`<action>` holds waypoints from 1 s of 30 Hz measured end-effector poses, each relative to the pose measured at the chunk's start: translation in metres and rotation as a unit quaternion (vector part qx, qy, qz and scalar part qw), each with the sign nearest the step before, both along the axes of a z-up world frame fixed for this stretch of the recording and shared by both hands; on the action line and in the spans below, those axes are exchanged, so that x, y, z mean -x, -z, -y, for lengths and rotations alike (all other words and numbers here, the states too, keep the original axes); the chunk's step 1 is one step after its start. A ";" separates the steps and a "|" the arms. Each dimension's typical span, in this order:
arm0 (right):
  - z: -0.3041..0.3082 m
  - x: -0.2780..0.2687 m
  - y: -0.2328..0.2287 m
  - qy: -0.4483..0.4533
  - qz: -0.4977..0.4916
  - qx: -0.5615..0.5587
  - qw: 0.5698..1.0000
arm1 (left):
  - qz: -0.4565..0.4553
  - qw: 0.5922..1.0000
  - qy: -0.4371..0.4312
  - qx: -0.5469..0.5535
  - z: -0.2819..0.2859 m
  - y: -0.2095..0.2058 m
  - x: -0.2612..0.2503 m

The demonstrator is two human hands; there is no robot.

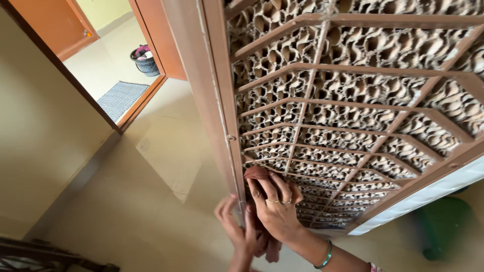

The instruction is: The person wipes the honeycomb cooling pads of an air cooler with a brown cloth. They systematically clean the surface by moving the cloth across the grid, focusing on different sections throughout the clip.

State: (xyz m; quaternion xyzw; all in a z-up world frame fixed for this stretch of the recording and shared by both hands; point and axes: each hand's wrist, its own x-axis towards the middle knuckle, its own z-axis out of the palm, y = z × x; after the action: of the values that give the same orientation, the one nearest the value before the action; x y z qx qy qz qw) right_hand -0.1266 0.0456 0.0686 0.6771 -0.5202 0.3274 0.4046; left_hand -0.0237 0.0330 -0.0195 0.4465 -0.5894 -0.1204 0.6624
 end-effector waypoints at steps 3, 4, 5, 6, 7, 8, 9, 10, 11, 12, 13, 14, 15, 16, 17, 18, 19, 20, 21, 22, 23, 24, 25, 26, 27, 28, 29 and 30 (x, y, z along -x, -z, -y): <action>0.001 -0.005 -0.002 -0.011 0.014 -0.010 1.000 | -0.094 0.974 0.189 -0.077 -0.014 0.009 -0.003; 0.003 -0.004 -0.002 -0.019 0.017 -0.006 1.000 | -0.071 0.973 0.194 -0.103 -0.012 0.010 -0.004; 0.005 -0.001 -0.002 -0.027 0.019 -0.002 0.999 | -0.047 0.971 0.198 -0.129 -0.008 0.009 -0.004; 0.004 0.001 0.000 -0.035 0.023 -0.002 0.999 | -0.022 0.966 0.201 -0.159 -0.006 0.008 -0.006; 0.003 0.005 0.004 -0.026 0.018 -0.004 1.000 | -0.025 0.964 0.220 -0.149 -0.003 0.006 -0.007; -0.001 0.009 0.009 -0.016 0.013 -0.008 1.000 | -0.028 0.960 0.240 -0.141 0.001 0.004 -0.007; -0.005 0.015 0.014 -0.005 0.008 -0.012 1.000 | -0.030 0.956 0.260 -0.133 0.003 0.001 -0.006; -0.007 0.022 0.018 0.000 0.002 -0.008 1.000 | -0.014 0.960 0.250 -0.123 0.004 -0.003 -0.004; -0.011 0.029 0.023 0.005 -0.004 -0.004 1.000 | 0.003 0.964 0.239 -0.112 0.003 -0.007 -0.002; -0.014 0.037 0.027 0.008 -0.011 0.002 1.000 | 0.018 0.968 0.227 -0.100 0.003 -0.012 0.002; -0.016 0.043 0.032 0.018 -0.008 0.007 1.000 | 0.026 0.968 0.231 -0.095 0.002 -0.017 0.005; -0.021 0.048 0.037 0.026 -0.005 0.011 1.000 | 0.035 0.967 0.235 -0.092 -0.001 -0.020 0.008; -0.026 0.053 0.042 0.035 -0.001 0.015 0.999 | 0.044 0.966 0.238 -0.089 -0.003 -0.023 0.011; -0.031 0.056 0.048 0.037 0.015 0.005 0.999 | 0.042 0.963 0.249 -0.095 -0.006 -0.024 0.013; -0.036 0.060 0.053 0.038 0.031 -0.005 0.999 | 0.039 0.959 0.260 -0.101 -0.008 -0.026 0.015; -0.041 0.064 0.057 0.041 0.047 -0.014 0.998 | 0.037 0.956 0.272 -0.107 -0.010 -0.026 0.016; -0.046 0.068 0.059 0.053 0.066 -0.023 0.996 | 0.038 0.952 0.286 -0.103 -0.011 -0.026 0.016; -0.050 0.074 0.061 0.066 0.084 -0.031 0.994 | 0.039 0.947 0.302 -0.097 -0.011 -0.027 0.017; -0.054 0.079 0.062 0.080 0.102 -0.038 0.991 | 0.041 0.943 0.318 -0.092 -0.010 -0.027 0.017; -0.058 0.084 0.062 0.076 0.129 -0.030 0.988 | 0.055 0.936 0.334 -0.097 -0.010 -0.026 0.017; -0.062 0.088 0.062 0.072 0.156 -0.022 0.985 | 0.069 0.929 0.350 -0.101 -0.009 -0.026 0.017; -0.066 0.091 0.061 0.067 0.182 -0.013 0.981 | 0.083 0.921 0.365 -0.105 -0.008 -0.025 0.018; -0.070 0.093 0.061 0.069 0.201 -0.004 0.977 | 0.098 0.911 0.387 -0.105 -0.009 -0.025 0.017; -0.071 0.095 0.059 0.068 0.220 0.007 0.973 | 0.113 0.900 0.408 -0.102 -0.009 -0.025 0.016; -0.070 0.096 0.057 0.068 0.238 0.019 0.969 | 0.129 0.889 0.429 -0.098 -0.006 -0.026 0.016; -0.071 0.096 0.056 0.072 0.253 0.024 0.965 | 0.160 0.877 0.437 -0.120 -0.005 -0.025 0.015; -0.070 0.095 0.057 0.076 0.268 0.030 0.960 | 0.190 0.864 0.444 -0.143 -0.002 -0.024 0.015; -0.071 0.091 0.059 0.082 0.285 0.031 0.955 | 0.221 0.848 0.451 -0.169 -0.003 -0.021 0.013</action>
State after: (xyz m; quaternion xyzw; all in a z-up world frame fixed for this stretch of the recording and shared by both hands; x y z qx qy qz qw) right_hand -0.2180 0.1167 0.0099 0.4978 -0.6573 0.4883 0.2859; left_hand -0.0363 0.0355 0.0019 0.2515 -0.8271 -0.4019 0.3019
